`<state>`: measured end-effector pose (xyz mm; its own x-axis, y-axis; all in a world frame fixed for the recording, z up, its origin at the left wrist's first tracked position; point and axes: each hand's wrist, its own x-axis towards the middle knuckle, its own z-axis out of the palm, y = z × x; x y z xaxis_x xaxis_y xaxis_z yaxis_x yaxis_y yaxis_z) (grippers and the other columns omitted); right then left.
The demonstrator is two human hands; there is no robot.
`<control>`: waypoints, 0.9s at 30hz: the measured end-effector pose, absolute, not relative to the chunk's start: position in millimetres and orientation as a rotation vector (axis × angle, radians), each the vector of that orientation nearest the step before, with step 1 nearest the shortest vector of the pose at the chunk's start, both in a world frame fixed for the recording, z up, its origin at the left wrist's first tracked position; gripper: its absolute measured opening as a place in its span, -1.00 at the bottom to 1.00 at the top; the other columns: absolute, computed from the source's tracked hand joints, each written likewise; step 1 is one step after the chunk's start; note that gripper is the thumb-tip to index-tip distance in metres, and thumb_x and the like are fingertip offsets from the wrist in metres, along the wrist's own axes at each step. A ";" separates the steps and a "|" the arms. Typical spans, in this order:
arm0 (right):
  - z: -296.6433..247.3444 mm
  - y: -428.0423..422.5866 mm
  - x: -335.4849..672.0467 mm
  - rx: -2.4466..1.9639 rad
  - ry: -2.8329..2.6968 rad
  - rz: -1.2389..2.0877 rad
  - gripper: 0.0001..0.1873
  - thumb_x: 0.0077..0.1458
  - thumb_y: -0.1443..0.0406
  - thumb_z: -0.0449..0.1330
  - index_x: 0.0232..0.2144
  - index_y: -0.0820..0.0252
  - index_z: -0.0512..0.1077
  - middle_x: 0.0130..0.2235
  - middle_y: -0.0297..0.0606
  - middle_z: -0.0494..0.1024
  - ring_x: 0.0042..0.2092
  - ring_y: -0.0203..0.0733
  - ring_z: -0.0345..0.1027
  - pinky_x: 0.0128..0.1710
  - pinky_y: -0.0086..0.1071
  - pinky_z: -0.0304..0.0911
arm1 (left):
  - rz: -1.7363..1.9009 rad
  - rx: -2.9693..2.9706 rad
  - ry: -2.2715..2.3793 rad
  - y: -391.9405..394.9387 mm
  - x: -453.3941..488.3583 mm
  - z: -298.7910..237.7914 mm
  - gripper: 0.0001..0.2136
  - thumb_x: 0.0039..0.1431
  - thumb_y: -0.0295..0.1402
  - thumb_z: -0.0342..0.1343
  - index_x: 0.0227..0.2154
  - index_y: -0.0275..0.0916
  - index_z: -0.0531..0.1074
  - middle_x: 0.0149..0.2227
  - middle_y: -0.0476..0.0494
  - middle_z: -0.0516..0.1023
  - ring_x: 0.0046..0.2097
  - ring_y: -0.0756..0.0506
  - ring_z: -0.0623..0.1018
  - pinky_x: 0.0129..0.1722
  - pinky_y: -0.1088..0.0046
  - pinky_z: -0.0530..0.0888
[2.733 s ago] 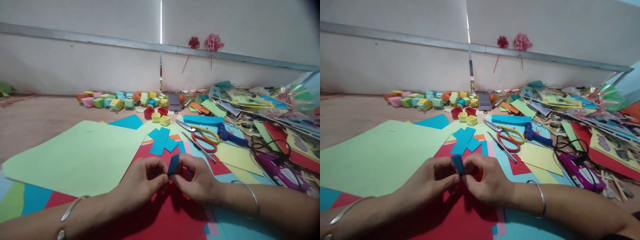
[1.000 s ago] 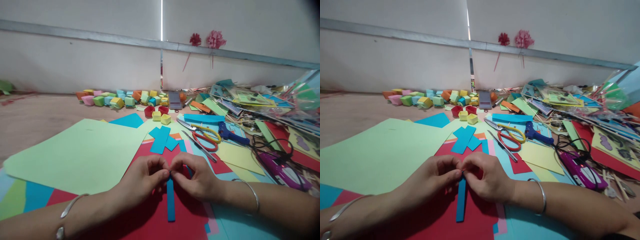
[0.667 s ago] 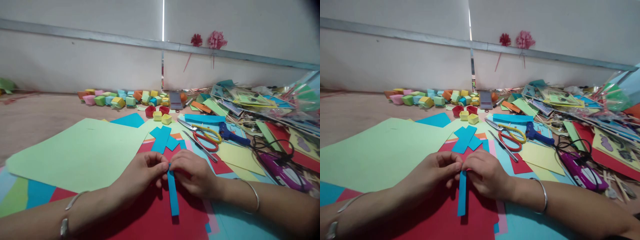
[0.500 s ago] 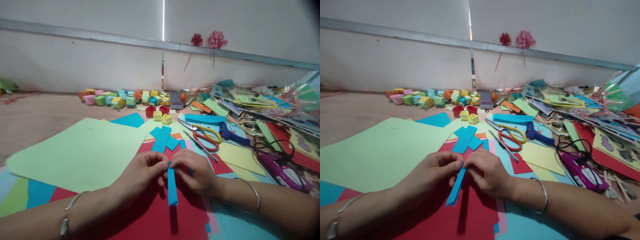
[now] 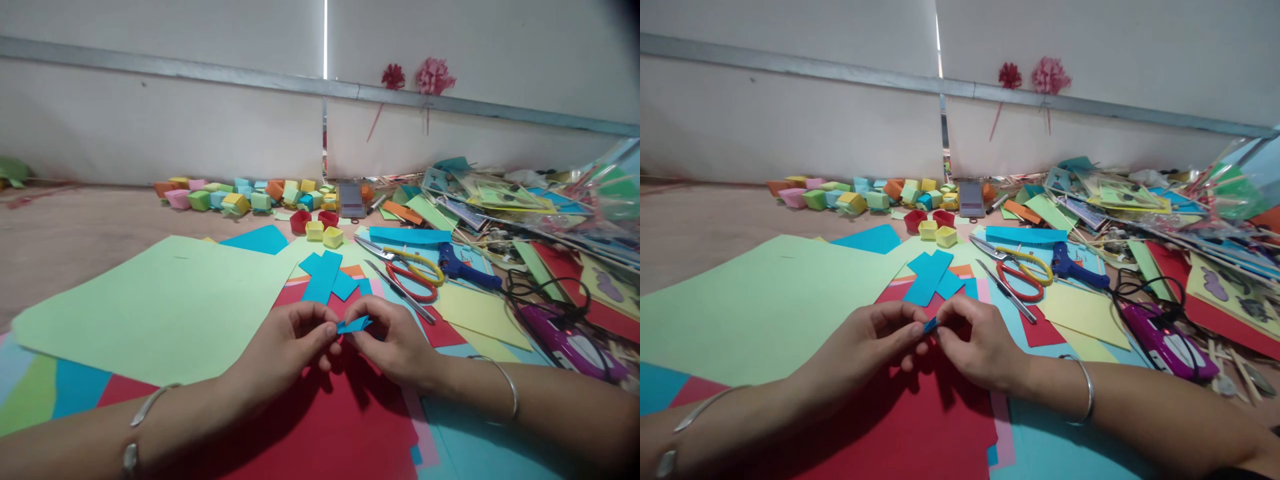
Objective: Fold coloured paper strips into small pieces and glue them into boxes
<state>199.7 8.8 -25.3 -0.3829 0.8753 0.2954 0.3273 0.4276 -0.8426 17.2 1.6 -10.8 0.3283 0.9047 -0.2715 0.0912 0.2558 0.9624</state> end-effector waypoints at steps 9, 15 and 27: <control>-27.2 8.0 197.6 -0.966 -1.745 1.171 -0.91 0.05 0.29 0.18 -0.43 0.19 0.35 -0.36 -0.25 0.49 -0.32 -0.23 0.43 -0.31 -0.35 0.36 | 0.782 1.358 1.124 -2.0 19.2 -4.8 -0.82 0.09 -0.24 0.15 -0.47 -0.27 0.42 -0.56 0.01 0.48 -0.56 0.01 0.48 -0.54 0.51 0.43; -25.7 7.8 198.7 -0.966 -1.705 1.223 -0.88 0.02 0.29 0.22 -0.46 0.20 0.34 -0.39 -0.28 0.48 -0.35 -0.28 0.38 -0.32 -0.38 0.35 | 0.823 1.420 1.108 -5.0 20.0 -7.3 -0.84 0.11 -0.27 0.09 -0.43 -0.27 0.44 -0.59 0.03 0.43 -0.55 -0.01 0.47 -0.52 0.46 0.48; -28.5 9.4 197.7 -0.998 -1.692 1.155 -0.93 -0.05 0.36 0.23 -0.50 0.19 0.37 -0.48 -0.37 0.45 -0.44 -0.34 0.30 -0.41 -0.44 0.28 | 0.841 1.414 1.189 -3.8 21.1 -7.9 -0.90 0.00 -0.34 0.16 -0.52 -0.24 0.40 -0.60 0.05 0.44 -0.57 0.01 0.46 -0.55 0.52 0.38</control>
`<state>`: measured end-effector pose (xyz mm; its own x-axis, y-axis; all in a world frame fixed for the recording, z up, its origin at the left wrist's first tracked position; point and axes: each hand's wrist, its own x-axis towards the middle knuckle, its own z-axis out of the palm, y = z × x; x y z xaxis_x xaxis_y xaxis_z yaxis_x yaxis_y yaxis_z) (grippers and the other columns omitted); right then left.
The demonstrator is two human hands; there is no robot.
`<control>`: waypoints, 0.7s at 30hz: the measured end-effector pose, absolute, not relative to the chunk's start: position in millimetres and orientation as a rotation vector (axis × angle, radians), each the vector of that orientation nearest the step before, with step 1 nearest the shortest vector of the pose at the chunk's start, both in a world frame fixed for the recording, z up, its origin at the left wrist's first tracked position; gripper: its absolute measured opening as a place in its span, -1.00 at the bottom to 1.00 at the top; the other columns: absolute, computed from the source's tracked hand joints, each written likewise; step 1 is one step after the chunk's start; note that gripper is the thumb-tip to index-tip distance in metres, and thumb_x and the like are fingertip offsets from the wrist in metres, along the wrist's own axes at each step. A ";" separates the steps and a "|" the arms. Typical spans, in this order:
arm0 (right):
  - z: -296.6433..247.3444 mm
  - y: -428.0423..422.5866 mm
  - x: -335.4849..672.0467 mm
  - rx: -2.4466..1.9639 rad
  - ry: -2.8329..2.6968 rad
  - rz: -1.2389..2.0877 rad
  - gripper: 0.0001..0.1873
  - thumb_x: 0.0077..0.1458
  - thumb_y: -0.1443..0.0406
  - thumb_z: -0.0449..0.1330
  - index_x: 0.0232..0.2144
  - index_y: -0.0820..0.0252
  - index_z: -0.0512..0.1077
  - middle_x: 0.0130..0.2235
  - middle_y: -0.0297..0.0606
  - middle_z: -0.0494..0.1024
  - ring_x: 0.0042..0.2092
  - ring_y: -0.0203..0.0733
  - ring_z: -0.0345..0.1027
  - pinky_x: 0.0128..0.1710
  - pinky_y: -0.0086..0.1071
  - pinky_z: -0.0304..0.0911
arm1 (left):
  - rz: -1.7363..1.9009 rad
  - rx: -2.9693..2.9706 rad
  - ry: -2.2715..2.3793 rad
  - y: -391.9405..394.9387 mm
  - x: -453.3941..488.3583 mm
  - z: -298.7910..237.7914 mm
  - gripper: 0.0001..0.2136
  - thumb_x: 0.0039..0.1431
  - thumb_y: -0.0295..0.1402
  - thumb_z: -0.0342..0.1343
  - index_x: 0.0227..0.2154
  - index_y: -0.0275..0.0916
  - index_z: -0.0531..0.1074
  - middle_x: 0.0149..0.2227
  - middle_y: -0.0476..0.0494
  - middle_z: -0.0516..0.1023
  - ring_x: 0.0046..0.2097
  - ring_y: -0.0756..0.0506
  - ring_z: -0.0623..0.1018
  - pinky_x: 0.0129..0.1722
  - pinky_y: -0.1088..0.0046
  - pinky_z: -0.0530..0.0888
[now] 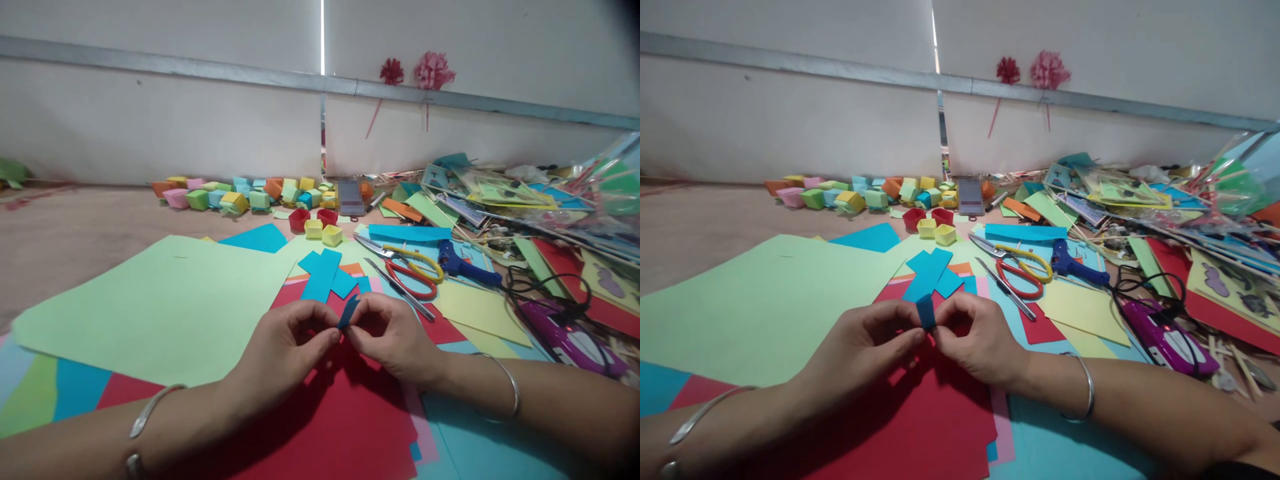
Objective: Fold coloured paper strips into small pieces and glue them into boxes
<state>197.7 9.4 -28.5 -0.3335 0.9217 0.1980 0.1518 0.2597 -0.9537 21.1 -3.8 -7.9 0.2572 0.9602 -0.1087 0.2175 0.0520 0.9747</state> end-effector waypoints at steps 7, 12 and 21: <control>-30.1 9.1 197.6 -0.989 -1.652 1.207 -0.90 -0.08 0.36 0.23 -0.46 0.19 0.34 -0.46 -0.39 0.41 -0.44 -0.36 0.28 -0.44 -0.46 0.26 | 0.834 1.447 1.172 -1.9 19.9 -7.8 -0.90 0.00 -0.33 0.16 -0.50 -0.25 0.40 -0.58 0.04 0.44 -0.54 0.01 0.46 -0.52 0.50 0.39; -29.1 9.1 196.6 -0.923 -1.624 1.264 -0.86 -0.10 0.39 0.23 -0.44 0.18 0.32 -0.45 -0.42 0.38 -0.45 -0.38 0.26 -0.45 -0.48 0.23 | 0.804 1.441 1.151 -0.5 19.1 -9.4 -0.89 -0.03 -0.32 0.18 -0.51 -0.26 0.43 -0.54 0.01 0.46 -0.49 0.00 0.44 -0.47 0.48 0.39; -28.6 8.6 196.0 -0.930 -1.614 1.365 -0.93 -0.13 0.42 0.16 -0.51 0.19 0.35 -0.52 -0.43 0.36 -0.49 -0.39 0.20 -0.51 -0.47 0.16 | 0.793 1.260 1.059 -1.2 20.3 -7.5 -0.90 -0.07 -0.37 0.20 -0.52 -0.25 0.39 -0.64 0.11 0.39 -0.58 0.07 0.38 -0.55 0.57 0.32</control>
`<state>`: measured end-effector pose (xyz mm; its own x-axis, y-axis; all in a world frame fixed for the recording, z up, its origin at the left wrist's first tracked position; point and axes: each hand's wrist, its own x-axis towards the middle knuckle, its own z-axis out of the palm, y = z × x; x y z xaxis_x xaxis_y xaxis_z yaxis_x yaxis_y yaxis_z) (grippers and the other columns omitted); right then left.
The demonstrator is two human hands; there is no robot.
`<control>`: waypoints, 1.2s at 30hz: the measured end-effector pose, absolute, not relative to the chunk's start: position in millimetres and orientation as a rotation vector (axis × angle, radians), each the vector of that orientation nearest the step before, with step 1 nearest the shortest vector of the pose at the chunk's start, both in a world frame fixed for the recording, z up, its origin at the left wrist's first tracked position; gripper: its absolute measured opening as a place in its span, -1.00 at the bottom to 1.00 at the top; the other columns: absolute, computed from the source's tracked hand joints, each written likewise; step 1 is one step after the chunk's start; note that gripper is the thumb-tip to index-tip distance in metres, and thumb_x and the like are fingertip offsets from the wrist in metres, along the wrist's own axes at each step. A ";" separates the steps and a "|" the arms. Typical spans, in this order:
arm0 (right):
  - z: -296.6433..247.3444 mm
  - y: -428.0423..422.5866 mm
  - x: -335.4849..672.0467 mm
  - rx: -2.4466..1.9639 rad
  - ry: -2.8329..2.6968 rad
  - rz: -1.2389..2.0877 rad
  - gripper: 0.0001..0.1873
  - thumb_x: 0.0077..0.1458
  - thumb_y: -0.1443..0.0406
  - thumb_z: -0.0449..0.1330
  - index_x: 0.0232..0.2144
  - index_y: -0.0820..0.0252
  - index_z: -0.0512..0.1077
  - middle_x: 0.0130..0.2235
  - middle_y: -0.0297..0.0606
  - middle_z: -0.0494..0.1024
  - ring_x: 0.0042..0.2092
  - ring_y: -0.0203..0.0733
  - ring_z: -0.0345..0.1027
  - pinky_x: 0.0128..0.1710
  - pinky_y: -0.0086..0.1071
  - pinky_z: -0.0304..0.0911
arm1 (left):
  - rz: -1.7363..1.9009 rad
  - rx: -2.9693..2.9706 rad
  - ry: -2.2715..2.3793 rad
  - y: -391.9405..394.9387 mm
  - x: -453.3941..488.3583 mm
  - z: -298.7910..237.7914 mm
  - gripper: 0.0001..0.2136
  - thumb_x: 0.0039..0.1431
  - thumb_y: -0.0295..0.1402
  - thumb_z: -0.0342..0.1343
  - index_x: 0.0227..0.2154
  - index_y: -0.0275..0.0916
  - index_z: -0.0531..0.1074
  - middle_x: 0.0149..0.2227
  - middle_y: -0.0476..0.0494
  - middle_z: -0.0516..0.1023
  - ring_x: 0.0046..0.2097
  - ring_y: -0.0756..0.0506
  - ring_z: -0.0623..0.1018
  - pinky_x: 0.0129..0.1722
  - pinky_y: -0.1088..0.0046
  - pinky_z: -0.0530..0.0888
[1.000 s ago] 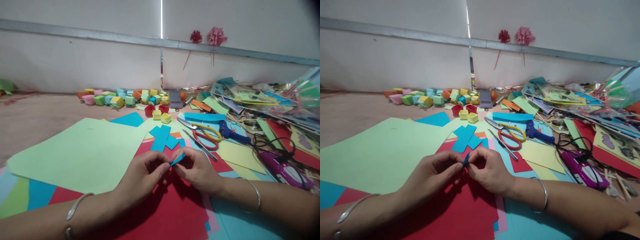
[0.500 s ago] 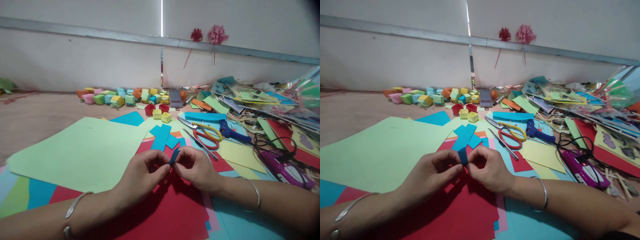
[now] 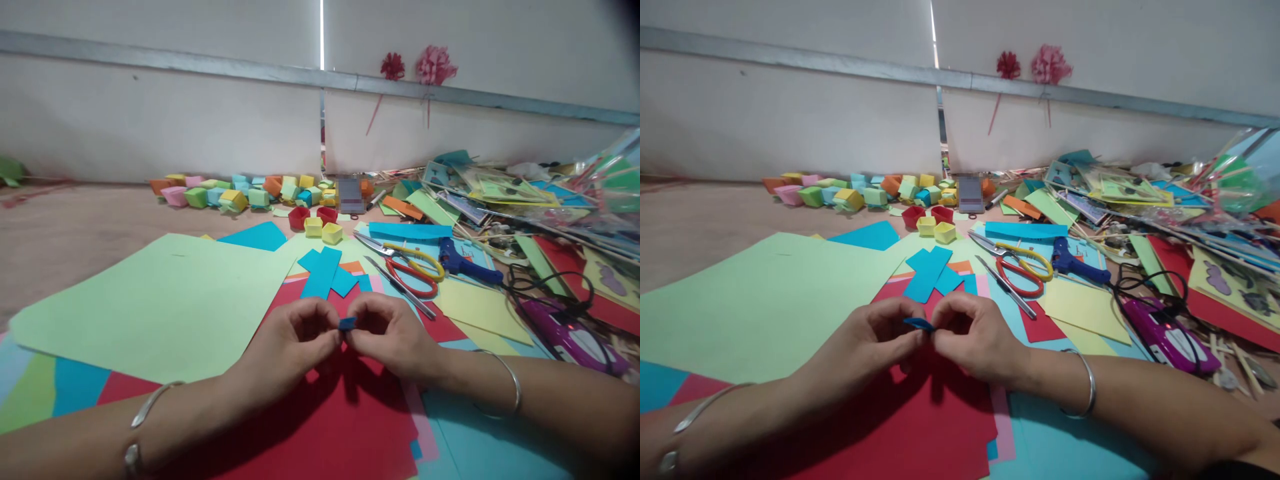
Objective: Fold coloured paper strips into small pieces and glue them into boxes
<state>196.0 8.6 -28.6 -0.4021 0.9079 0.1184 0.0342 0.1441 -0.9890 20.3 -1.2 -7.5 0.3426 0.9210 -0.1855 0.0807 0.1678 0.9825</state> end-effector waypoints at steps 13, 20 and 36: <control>-25.4 11.9 199.5 -0.893 -1.469 1.453 -0.88 -0.15 0.45 0.19 -0.52 0.18 0.50 -0.53 -0.42 0.45 -0.48 -0.39 0.28 -0.49 -0.49 0.22 | 0.780 1.156 0.937 -1.4 18.7 -9.4 -0.87 0.01 -0.37 0.22 -0.48 -0.23 0.36 -0.65 0.12 0.47 -0.62 0.08 0.45 -0.62 0.64 0.33; -28.0 13.9 200.6 -0.933 -1.577 1.386 -0.93 -0.09 0.40 0.19 -0.49 0.20 0.49 -0.47 -0.35 0.52 -0.41 -0.32 0.38 -0.37 -0.42 0.32 | 0.725 1.195 0.971 -1.6 17.6 -9.4 -0.82 0.01 -0.28 0.22 -0.46 -0.25 0.36 -0.62 0.03 0.49 -0.58 0.01 0.50 -0.58 0.56 0.38; -22.3 8.4 199.3 -0.838 -1.886 0.887 -0.88 0.04 0.41 0.16 -0.45 0.22 0.51 -0.41 -0.25 0.57 -0.39 -0.30 0.42 -0.36 -0.42 0.34 | 0.869 1.481 1.121 0.4 16.9 -13.4 -0.89 0.00 -0.33 0.16 -0.47 -0.23 0.35 -0.50 0.02 0.40 -0.45 0.00 0.41 -0.47 0.48 0.39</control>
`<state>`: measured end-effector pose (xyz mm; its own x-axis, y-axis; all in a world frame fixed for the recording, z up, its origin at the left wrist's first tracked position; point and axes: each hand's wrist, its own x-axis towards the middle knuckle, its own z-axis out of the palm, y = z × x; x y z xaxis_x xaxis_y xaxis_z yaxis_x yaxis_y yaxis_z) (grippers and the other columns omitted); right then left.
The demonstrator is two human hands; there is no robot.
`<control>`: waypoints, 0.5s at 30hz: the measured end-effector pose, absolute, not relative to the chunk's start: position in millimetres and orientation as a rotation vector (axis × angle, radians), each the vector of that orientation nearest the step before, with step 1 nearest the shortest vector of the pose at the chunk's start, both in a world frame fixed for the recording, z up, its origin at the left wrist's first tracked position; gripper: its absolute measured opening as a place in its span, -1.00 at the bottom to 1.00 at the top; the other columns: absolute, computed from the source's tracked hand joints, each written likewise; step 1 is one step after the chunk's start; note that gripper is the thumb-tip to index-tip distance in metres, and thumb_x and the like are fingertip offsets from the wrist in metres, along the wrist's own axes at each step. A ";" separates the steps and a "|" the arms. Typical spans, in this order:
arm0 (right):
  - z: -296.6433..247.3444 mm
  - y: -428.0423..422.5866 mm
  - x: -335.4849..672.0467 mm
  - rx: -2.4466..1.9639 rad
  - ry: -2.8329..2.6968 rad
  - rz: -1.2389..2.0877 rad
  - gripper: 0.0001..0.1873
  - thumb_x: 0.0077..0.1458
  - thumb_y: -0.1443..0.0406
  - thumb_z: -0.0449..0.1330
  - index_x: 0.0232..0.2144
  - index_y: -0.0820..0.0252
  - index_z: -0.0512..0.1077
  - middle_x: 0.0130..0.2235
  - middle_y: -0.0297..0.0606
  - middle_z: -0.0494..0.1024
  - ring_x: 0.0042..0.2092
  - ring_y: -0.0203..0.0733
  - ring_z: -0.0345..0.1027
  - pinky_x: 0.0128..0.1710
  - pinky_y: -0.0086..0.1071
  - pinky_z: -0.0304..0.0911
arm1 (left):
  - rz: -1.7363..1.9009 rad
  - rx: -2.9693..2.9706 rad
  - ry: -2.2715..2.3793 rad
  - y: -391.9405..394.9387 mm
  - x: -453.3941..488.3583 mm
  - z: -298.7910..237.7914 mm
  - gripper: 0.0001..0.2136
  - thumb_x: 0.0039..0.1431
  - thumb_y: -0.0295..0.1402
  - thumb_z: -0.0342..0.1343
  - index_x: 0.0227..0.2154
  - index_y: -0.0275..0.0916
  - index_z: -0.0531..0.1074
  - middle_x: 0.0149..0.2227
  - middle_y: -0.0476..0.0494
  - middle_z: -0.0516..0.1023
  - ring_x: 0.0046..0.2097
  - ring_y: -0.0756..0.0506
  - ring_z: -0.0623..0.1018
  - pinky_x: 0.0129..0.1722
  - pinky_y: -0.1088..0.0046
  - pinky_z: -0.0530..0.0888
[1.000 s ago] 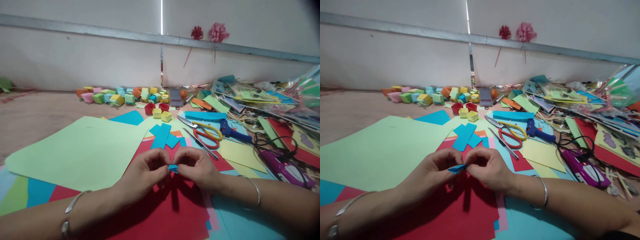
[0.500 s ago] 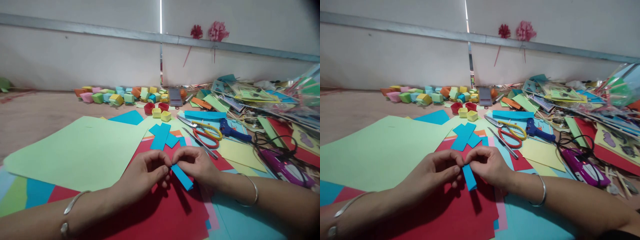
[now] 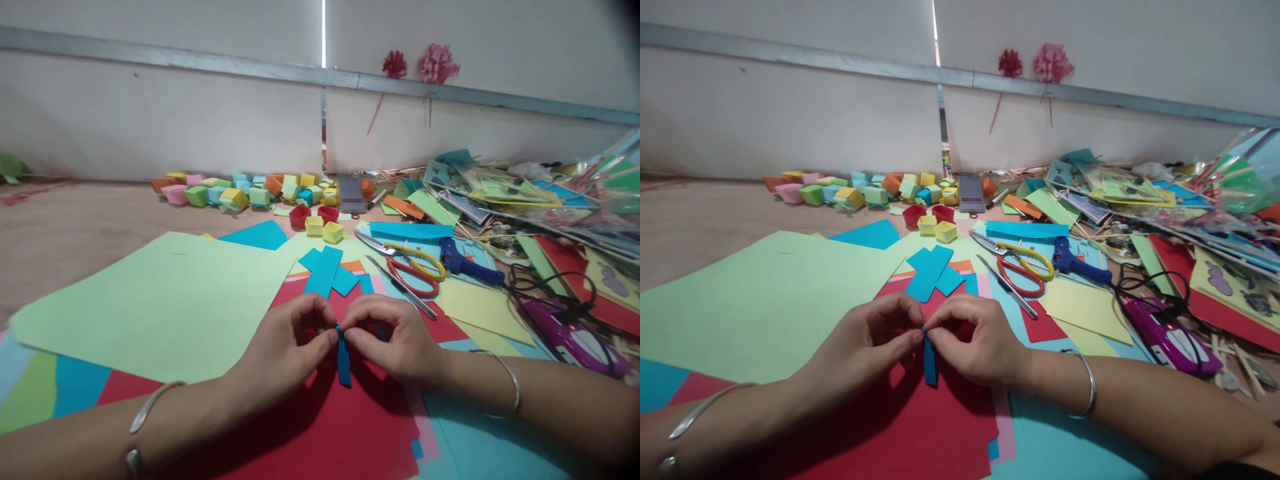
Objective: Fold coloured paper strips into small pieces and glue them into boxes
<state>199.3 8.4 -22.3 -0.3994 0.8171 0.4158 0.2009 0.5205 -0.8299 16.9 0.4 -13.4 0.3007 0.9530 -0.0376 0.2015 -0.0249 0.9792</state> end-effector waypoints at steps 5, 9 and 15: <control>-25.9 7.7 199.0 -0.927 -1.862 0.892 -0.92 0.03 0.41 0.17 -0.43 0.19 0.47 -0.41 -0.31 0.55 -0.41 -0.33 0.38 -0.38 -0.45 0.31 | 0.855 1.475 1.122 -0.3 17.2 -14.6 -0.87 0.03 -0.31 0.15 -0.37 -0.25 0.42 -0.46 -0.05 0.49 -0.42 -0.06 0.49 -0.44 0.42 0.45; -29.7 7.4 200.2 -0.962 -1.834 0.960 -0.94 0.04 0.39 0.16 -0.41 0.20 0.45 -0.42 -0.32 0.52 -0.40 -0.33 0.37 -0.39 -0.45 0.30 | 0.814 1.419 1.089 -1.6 17.3 -12.6 -0.87 0.03 -0.30 0.17 -0.40 -0.26 0.42 -0.49 -0.07 0.52 -0.46 -0.07 0.53 -0.47 0.42 0.47; -26.2 7.9 198.9 -1.022 -1.649 1.261 -0.95 0.03 0.33 0.20 -0.44 0.21 0.42 -0.48 -0.37 0.48 -0.49 -0.36 0.39 -0.50 -0.49 0.33 | 0.817 1.321 1.056 -2.0 18.8 -11.0 -0.89 0.02 -0.34 0.19 -0.46 -0.26 0.41 -0.58 0.00 0.50 -0.55 0.00 0.49 -0.54 0.50 0.42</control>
